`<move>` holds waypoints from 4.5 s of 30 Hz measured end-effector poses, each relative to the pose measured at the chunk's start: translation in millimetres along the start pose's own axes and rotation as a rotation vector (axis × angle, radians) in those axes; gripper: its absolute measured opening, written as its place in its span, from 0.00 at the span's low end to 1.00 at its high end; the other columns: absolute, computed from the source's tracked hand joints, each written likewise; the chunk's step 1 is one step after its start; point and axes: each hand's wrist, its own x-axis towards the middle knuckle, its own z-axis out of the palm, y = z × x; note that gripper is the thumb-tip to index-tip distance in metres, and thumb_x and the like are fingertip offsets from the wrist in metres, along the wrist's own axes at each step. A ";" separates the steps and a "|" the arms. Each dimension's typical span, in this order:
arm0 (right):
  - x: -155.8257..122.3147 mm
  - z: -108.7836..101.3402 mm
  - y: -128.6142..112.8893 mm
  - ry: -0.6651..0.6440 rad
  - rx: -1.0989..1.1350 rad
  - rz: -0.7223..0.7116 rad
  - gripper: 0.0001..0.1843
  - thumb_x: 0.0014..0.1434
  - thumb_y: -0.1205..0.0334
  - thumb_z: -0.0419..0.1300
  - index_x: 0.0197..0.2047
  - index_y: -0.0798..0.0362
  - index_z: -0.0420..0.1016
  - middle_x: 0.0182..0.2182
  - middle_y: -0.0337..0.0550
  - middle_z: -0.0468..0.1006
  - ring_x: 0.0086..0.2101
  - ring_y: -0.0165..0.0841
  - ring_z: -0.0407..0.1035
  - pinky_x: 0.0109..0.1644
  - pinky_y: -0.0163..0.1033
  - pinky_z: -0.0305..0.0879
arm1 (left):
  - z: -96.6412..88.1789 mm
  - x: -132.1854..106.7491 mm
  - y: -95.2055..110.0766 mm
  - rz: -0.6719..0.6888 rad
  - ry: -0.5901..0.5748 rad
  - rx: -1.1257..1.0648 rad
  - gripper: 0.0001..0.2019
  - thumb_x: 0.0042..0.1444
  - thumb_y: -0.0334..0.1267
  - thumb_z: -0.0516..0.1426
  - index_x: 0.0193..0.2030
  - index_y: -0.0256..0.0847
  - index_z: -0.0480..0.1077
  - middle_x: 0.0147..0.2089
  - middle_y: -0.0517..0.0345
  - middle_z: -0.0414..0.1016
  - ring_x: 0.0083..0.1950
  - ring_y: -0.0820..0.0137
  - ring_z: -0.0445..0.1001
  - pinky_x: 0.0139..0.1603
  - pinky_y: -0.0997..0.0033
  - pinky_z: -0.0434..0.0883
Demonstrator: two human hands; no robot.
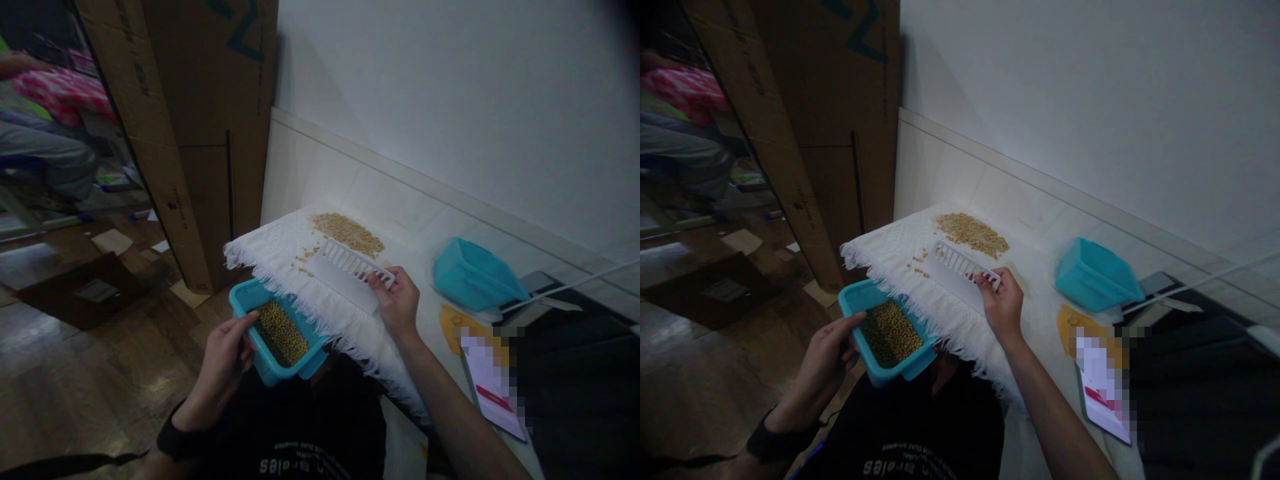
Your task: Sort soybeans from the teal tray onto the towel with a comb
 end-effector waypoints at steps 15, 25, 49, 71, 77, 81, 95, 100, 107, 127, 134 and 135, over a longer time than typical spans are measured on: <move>1.8 2.8 -0.1 -0.070 0.020 -0.009 0.19 0.49 0.46 0.69 0.31 0.51 0.69 0.26 0.38 0.79 0.27 0.33 0.74 0.29 0.35 0.68 | 1.0 -1.5 3.3 0.005 0.008 0.000 0.20 0.47 0.46 0.66 0.16 0.41 0.63 0.11 0.68 0.57 0.11 0.80 0.51 0.11 0.78 0.51; -1.4 13.5 -9.7 -0.107 -0.004 -0.018 0.19 0.50 0.45 0.68 0.31 0.50 0.68 0.24 0.37 0.77 0.26 0.32 0.71 0.28 0.36 0.65 | 1.6 -1.7 5.5 0.022 0.024 0.018 0.19 0.47 0.46 0.65 0.15 0.41 0.63 0.10 0.68 0.57 0.11 0.80 0.50 0.10 0.77 0.49; 10.5 30.0 -9.5 0.056 -0.231 -0.141 0.17 0.56 0.46 0.63 0.32 0.51 0.68 0.25 0.37 0.75 0.25 0.32 0.68 0.30 0.36 0.64 | -1.3 -0.7 9.9 0.061 0.035 0.017 0.19 0.46 0.45 0.65 0.15 0.40 0.64 0.11 0.67 0.59 0.11 0.80 0.52 0.11 0.78 0.52; 15.0 44.3 -16.7 -0.014 -0.242 -0.112 0.16 0.55 0.47 0.63 0.33 0.50 0.67 0.25 0.38 0.76 0.25 0.33 0.69 0.29 0.37 0.64 | -3.1 0.8 7.4 0.043 0.021 0.017 0.20 0.48 0.46 0.65 0.15 0.41 0.63 0.10 0.68 0.57 0.10 0.79 0.52 0.11 0.77 0.52; 7.9 45.8 -22.2 -0.020 -0.250 -0.121 0.15 0.56 0.48 0.63 0.32 0.50 0.67 0.25 0.38 0.76 0.25 0.34 0.70 0.29 0.37 0.64 | -3.1 0.5 9.1 0.033 0.038 -0.003 0.20 0.47 0.46 0.65 0.15 0.41 0.64 0.10 0.67 0.58 0.10 0.80 0.51 0.11 0.78 0.51; -2.4 41.5 -23.3 0.015 -0.257 -0.117 0.15 0.56 0.48 0.63 0.32 0.50 0.67 0.26 0.39 0.77 0.25 0.34 0.71 0.29 0.37 0.65 | -4.6 0.1 9.5 0.049 0.033 -0.001 0.19 0.48 0.45 0.65 0.15 0.40 0.65 0.11 0.67 0.58 0.11 0.80 0.52 0.12 0.78 0.52; -19.3 37.1 -19.8 0.044 -0.231 -0.088 0.16 0.56 0.47 0.63 0.33 0.51 0.68 0.24 0.37 0.76 0.26 0.32 0.70 0.31 0.35 0.66 | -5.4 4.1 8.2 0.068 0.043 0.031 0.20 0.47 0.47 0.65 0.15 0.40 0.64 0.11 0.67 0.57 0.11 0.80 0.51 0.11 0.78 0.51; -21.1 39.4 -19.1 0.030 -0.218 -0.077 0.16 0.56 0.47 0.63 0.33 0.52 0.69 0.24 0.37 0.75 0.25 0.31 0.70 0.30 0.35 0.65 | -7.6 6.5 7.5 0.086 0.055 0.011 0.19 0.47 0.46 0.65 0.14 0.39 0.65 0.12 0.65 0.61 0.12 0.80 0.52 0.11 0.79 0.51; -22.3 40.1 -21.4 0.049 -0.195 -0.076 0.16 0.56 0.47 0.64 0.33 0.52 0.69 0.24 0.37 0.75 0.25 0.31 0.70 0.30 0.34 0.65 | -11.1 7.3 11.8 0.105 0.070 0.006 0.20 0.49 0.44 0.64 0.13 0.39 0.65 0.11 0.66 0.57 0.12 0.80 0.51 0.11 0.79 0.52; -13.9 44.1 -18.6 0.042 -0.155 -0.094 0.16 0.56 0.48 0.64 0.32 0.52 0.68 0.24 0.36 0.74 0.25 0.31 0.70 0.31 0.35 0.66 | -13.1 8.6 12.7 0.093 0.082 -0.011 0.19 0.48 0.45 0.65 0.15 0.39 0.65 0.11 0.67 0.59 0.12 0.80 0.51 0.11 0.79 0.52; -16.5 39.0 -15.0 0.019 -0.138 -0.065 0.16 0.55 0.49 0.65 0.33 0.52 0.68 0.25 0.37 0.75 0.25 0.31 0.70 0.31 0.36 0.66 | -14.2 9.1 12.3 0.109 0.066 -0.013 0.18 0.48 0.44 0.65 0.15 0.39 0.66 0.11 0.67 0.58 0.12 0.80 0.52 0.11 0.79 0.52; -17.0 39.9 -15.0 0.018 -0.140 -0.066 0.16 0.55 0.49 0.65 0.33 0.52 0.68 0.25 0.37 0.75 0.25 0.31 0.70 0.31 0.35 0.66 | -14.3 9.0 12.2 0.107 0.063 -0.013 0.19 0.48 0.44 0.65 0.15 0.39 0.66 0.11 0.67 0.58 0.12 0.80 0.52 0.11 0.79 0.52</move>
